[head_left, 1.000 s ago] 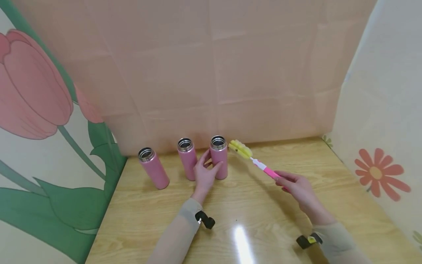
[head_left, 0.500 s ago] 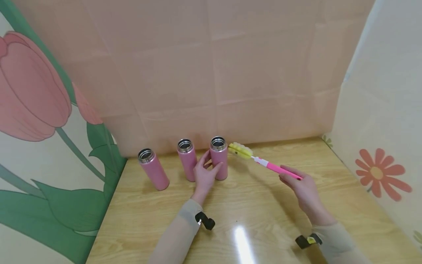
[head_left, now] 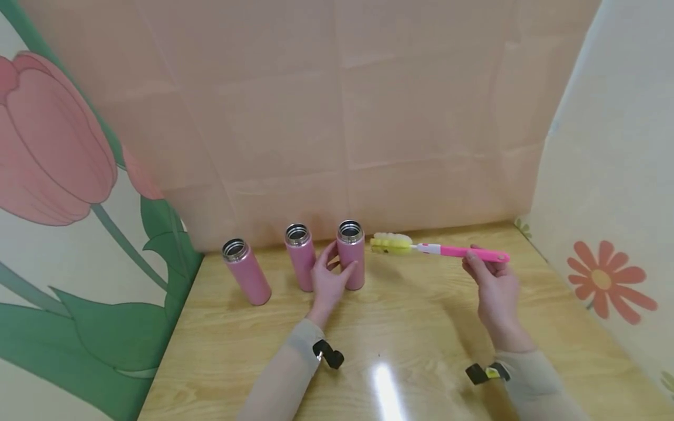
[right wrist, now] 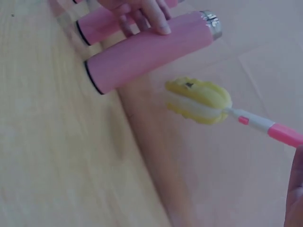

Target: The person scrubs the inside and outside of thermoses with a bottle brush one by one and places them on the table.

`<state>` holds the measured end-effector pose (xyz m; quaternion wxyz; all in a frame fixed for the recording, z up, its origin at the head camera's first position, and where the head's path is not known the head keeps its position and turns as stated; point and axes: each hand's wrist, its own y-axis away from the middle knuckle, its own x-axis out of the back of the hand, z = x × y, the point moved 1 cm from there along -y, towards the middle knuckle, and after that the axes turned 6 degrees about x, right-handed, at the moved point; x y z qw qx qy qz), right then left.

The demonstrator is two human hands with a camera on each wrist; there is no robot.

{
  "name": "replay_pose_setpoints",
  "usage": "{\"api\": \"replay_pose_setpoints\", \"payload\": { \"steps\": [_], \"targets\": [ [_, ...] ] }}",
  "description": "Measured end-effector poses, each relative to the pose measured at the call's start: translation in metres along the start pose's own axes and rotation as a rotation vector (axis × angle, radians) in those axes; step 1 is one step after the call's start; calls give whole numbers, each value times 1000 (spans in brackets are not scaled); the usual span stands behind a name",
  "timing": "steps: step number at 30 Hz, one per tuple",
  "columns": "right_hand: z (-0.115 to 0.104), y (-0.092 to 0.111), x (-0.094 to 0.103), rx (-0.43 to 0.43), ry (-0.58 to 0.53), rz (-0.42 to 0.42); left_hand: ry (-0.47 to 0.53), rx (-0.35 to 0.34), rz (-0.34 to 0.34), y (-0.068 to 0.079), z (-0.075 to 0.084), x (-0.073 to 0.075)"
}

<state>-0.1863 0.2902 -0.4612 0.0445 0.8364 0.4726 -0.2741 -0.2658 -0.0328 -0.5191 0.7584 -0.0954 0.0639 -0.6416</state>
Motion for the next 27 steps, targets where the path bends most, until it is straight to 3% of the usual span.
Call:
{"api": "replay_pose_setpoints", "payload": {
  "steps": [7,10,19,27],
  "targets": [
    [-21,-10,-19,225,-36,28,-43,-6,-1,3,-2,-4],
    [-30,-14,-28,270,-89,25,-42,2,7,2,-2,-5],
    [-49,-16,-49,262,-194,-18,15,9,19,-1,0,-6],
    [-69,-28,-69,284,-329,-2,75,-14,-23,-5,-1,-8]
  ]
}}
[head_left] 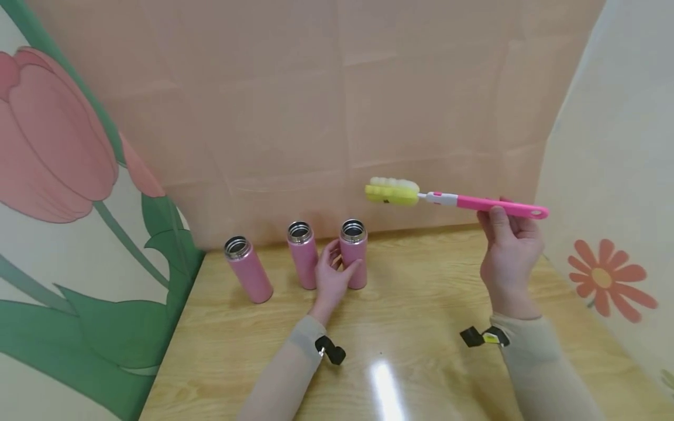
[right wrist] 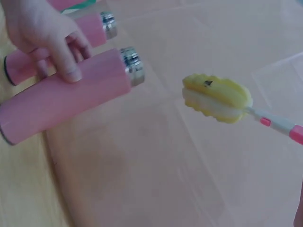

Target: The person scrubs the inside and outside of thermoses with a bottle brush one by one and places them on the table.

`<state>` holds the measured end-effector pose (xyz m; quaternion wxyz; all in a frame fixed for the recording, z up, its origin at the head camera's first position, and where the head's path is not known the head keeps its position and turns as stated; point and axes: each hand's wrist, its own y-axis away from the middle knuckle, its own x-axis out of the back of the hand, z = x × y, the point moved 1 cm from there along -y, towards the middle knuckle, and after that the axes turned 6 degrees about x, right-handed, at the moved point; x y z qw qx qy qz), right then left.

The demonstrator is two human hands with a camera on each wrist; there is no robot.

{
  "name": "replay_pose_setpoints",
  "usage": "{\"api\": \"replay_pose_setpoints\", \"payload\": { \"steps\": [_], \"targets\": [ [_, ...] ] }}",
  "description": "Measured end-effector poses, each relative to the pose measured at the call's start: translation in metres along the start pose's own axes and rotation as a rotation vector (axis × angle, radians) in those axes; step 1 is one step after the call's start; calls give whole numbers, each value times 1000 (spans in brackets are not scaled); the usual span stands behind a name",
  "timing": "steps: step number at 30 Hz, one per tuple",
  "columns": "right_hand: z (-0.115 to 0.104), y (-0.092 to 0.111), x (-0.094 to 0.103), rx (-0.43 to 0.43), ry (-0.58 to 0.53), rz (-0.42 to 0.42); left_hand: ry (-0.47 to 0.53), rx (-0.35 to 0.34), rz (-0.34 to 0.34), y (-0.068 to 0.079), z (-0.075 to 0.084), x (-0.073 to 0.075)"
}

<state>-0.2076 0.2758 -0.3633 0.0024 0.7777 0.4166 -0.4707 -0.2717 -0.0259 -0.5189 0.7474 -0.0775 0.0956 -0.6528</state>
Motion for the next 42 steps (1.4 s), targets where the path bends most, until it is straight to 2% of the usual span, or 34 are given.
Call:
{"api": "replay_pose_setpoints", "payload": {
  "steps": [5,8,12,16,21,26,32,42],
  "targets": [
    [-6,-11,-23,-10,-112,-19,22,6,-34,0,-5,2],
    [-7,-16,-36,-12,-139,-60,28,6,-54,1,-8,3],
    [-7,-22,-55,-22,-121,-136,20,3,-71,2,-9,5],
    [-3,-29,-76,-17,-50,-225,24,1,-90,2,-7,6],
    [3,-34,-96,9,97,-354,23,16,-108,2,-6,6],
    [9,-34,-114,29,167,-471,15,39,-115,2,-6,6],
    [14,-34,-129,57,258,-552,8,57,-113,4,-5,8],
    [14,-26,-146,117,335,-668,33,36,-110,9,-6,6]
  ]
}}
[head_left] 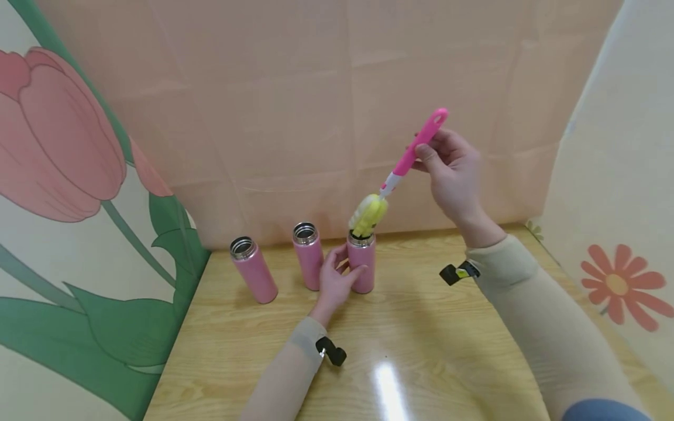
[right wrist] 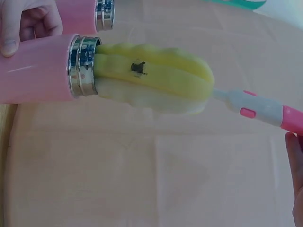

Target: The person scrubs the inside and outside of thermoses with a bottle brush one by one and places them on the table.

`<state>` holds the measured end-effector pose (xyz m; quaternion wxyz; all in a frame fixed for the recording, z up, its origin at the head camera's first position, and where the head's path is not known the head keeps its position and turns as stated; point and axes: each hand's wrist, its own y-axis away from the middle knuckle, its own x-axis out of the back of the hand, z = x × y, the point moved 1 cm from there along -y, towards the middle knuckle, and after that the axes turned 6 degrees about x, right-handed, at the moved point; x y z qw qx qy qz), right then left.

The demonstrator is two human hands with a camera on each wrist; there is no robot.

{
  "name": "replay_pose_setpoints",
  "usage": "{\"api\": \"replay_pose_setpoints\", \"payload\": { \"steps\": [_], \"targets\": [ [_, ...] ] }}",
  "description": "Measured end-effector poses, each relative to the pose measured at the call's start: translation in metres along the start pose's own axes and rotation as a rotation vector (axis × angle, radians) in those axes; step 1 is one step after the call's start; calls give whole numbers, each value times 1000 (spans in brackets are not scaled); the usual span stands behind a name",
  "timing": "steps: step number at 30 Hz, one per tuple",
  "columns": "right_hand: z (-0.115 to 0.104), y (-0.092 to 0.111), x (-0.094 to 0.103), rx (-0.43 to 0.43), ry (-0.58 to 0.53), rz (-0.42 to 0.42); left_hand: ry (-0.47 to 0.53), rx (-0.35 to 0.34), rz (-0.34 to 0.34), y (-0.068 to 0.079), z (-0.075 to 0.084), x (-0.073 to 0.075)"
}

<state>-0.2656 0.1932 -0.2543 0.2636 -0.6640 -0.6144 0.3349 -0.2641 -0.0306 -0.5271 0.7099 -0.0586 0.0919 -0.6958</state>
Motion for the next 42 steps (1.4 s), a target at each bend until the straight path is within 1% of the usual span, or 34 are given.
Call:
{"api": "replay_pose_setpoints", "payload": {
  "steps": [11,14,17,23,28,34,38,42],
  "targets": [
    [-6,0,-13,-3,149,-72,12,2,-11,3,2,-1],
    [-6,-1,-16,-5,167,-88,5,7,-12,3,2,0],
    [-5,-2,-21,7,189,-101,-3,15,-13,3,1,1],
    [-4,-3,-29,38,277,-154,-1,10,-15,2,1,2],
    [-3,-4,-31,21,329,-176,1,5,-14,2,-2,2],
    [-2,-4,-31,24,398,-190,-7,9,-13,2,-3,3],
    [-2,-6,-32,3,400,-206,-6,10,-16,0,-2,2],
    [1,-6,-32,-48,330,-223,-10,17,-16,-1,-3,2]
  ]
}}
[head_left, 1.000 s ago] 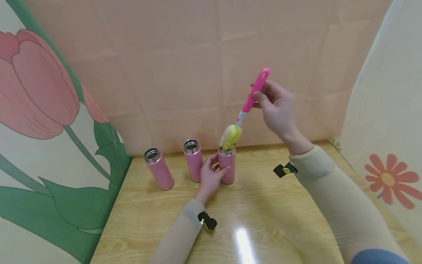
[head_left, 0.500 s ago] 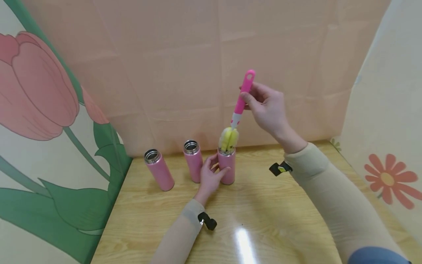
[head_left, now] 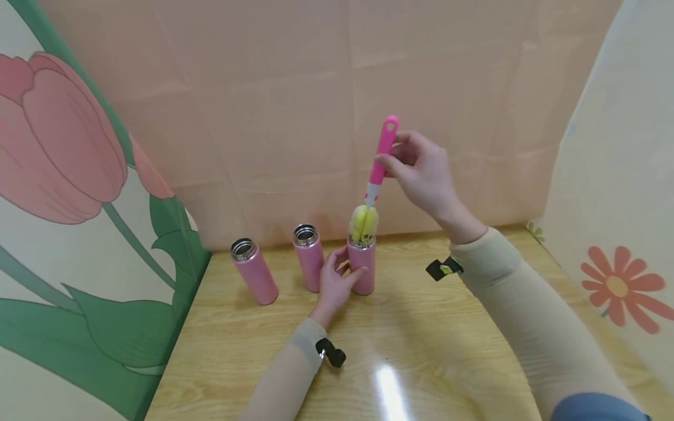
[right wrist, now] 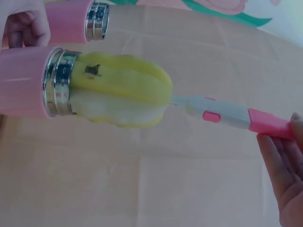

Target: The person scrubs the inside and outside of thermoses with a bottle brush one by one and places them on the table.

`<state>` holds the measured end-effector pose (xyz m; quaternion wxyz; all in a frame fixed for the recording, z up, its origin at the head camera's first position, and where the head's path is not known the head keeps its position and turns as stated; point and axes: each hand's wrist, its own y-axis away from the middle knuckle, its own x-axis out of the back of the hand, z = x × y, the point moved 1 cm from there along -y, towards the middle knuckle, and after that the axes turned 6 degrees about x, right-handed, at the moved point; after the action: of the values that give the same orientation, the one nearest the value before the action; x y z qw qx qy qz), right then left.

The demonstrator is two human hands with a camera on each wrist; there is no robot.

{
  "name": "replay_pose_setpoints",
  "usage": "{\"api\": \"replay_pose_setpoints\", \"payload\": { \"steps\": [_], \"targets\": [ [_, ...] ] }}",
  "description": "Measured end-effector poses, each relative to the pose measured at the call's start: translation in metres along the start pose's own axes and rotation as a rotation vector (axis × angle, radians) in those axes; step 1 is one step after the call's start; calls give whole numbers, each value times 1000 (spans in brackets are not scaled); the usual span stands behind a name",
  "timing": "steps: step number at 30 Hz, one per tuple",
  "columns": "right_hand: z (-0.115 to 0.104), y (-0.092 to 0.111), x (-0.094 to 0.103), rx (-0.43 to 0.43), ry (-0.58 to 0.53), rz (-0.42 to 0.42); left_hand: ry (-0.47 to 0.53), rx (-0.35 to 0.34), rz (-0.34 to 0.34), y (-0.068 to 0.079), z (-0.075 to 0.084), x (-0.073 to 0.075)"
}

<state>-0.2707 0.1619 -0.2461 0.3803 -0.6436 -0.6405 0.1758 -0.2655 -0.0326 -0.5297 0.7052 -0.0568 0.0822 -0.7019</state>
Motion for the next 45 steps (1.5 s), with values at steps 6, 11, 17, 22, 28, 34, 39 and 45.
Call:
{"api": "replay_pose_setpoints", "payload": {
  "steps": [6,11,17,22,28,34,39,45],
  "targets": [
    [6,3,2,-76,-162,3,-4,0,-3,-1,-1,0],
    [8,3,3,-118,-181,2,-6,7,-4,-2,-1,0],
    [10,4,5,-142,-144,-35,-22,17,-6,-3,-3,1],
    [16,6,7,-166,-208,-3,-23,20,-8,-5,-3,0],
    [21,8,11,-196,-293,29,-34,28,-11,-4,-4,0],
    [21,8,15,-215,-267,18,-32,26,-10,-4,-4,-2],
    [20,7,15,-216,-207,-9,-23,23,-9,-4,-3,-3],
    [20,9,13,-219,-134,-34,-12,30,-6,-3,-2,-1]
  ]
}}
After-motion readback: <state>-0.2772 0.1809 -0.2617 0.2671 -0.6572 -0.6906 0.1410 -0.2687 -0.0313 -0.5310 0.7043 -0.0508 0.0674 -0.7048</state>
